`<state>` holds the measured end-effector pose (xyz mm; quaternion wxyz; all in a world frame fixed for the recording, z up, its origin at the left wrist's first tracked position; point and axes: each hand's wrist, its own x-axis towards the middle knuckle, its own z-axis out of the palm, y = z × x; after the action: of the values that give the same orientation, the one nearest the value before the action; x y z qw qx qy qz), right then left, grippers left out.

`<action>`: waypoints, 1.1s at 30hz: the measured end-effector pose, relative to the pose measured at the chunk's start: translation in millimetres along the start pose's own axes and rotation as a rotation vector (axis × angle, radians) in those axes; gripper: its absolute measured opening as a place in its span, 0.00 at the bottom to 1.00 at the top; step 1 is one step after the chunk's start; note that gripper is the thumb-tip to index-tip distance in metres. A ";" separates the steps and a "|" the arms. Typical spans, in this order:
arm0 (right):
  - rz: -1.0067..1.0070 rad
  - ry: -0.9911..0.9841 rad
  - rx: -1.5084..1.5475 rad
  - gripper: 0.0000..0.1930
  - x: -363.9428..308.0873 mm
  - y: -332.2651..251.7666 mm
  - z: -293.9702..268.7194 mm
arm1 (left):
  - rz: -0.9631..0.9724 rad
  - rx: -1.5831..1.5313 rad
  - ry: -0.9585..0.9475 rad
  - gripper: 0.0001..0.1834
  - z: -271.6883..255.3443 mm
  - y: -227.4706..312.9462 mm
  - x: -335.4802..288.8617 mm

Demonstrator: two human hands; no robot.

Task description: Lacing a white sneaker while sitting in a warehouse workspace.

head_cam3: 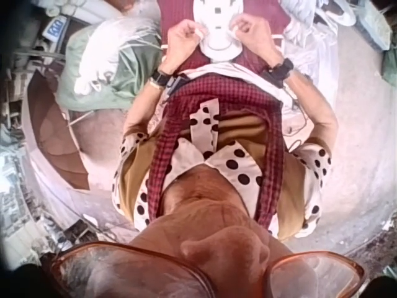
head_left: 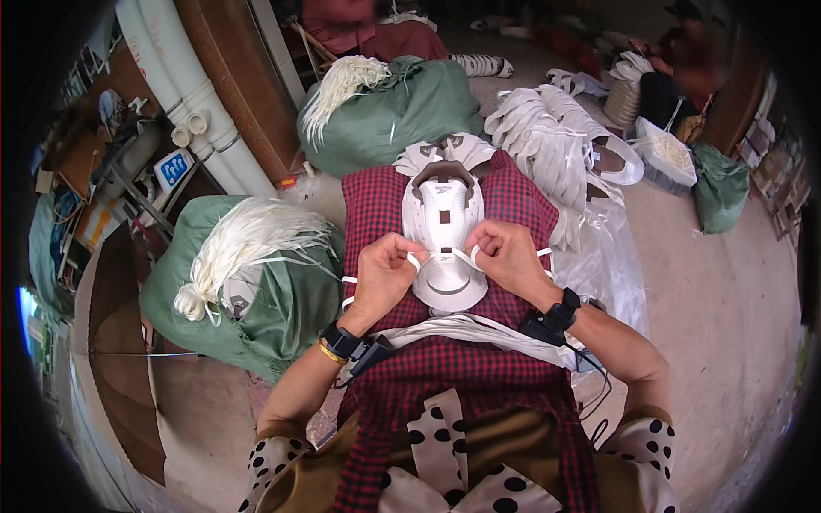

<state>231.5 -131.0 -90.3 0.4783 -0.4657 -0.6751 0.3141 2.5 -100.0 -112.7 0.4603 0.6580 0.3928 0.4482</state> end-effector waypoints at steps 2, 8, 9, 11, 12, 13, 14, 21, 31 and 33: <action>0.018 -0.018 -0.017 0.05 4.1 -2.7 2.3 | 0.038 0.024 -0.018 0.04 -1.6 2.1 0.0; -0.049 0.008 -0.216 0.05 7.8 -7.6 12.6 | 0.074 0.054 0.040 0.05 -6.9 10.4 -0.9; 0.037 0.011 -0.167 0.05 7.1 -7.3 12.3 | 0.053 0.019 0.030 0.04 -6.5 11.9 -1.5; 0.063 -0.018 -0.103 0.05 6.7 -6.3 9.8 | 0.018 -0.016 0.021 0.04 -5.2 15.4 -1.7; 0.102 -0.015 -0.065 0.06 6.9 -5.5 8.6 | 0.018 -0.015 0.022 0.04 -4.7 17.4 -0.7; 0.102 -0.021 -0.056 0.06 7.2 -4.6 7.4 | -0.010 -0.005 0.029 0.04 -3.9 19.3 0.5; 0.098 -0.030 -0.059 0.06 7.5 -3.7 6.6 | -0.035 0.003 0.036 0.04 -3.1 21.0 1.9; 0.092 -0.035 0.043 0.07 6.9 6.5 6.2 | -0.043 0.203 0.062 0.04 -2.8 21.9 7.8; -0.071 -0.213 -0.215 0.18 18.0 -9.6 -11.1 | 0.166 0.536 -0.207 0.15 -12.5 46.9 19.4; -0.336 -0.251 -0.543 0.17 27.5 -18.0 -18.8 | 0.424 0.747 -0.324 0.17 -19.1 60.5 27.0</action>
<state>240.3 -112.5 -58.5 0.2951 -0.4160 -0.8549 0.0949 -1.5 -86.3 -45.2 0.1450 0.9063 0.3072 0.2515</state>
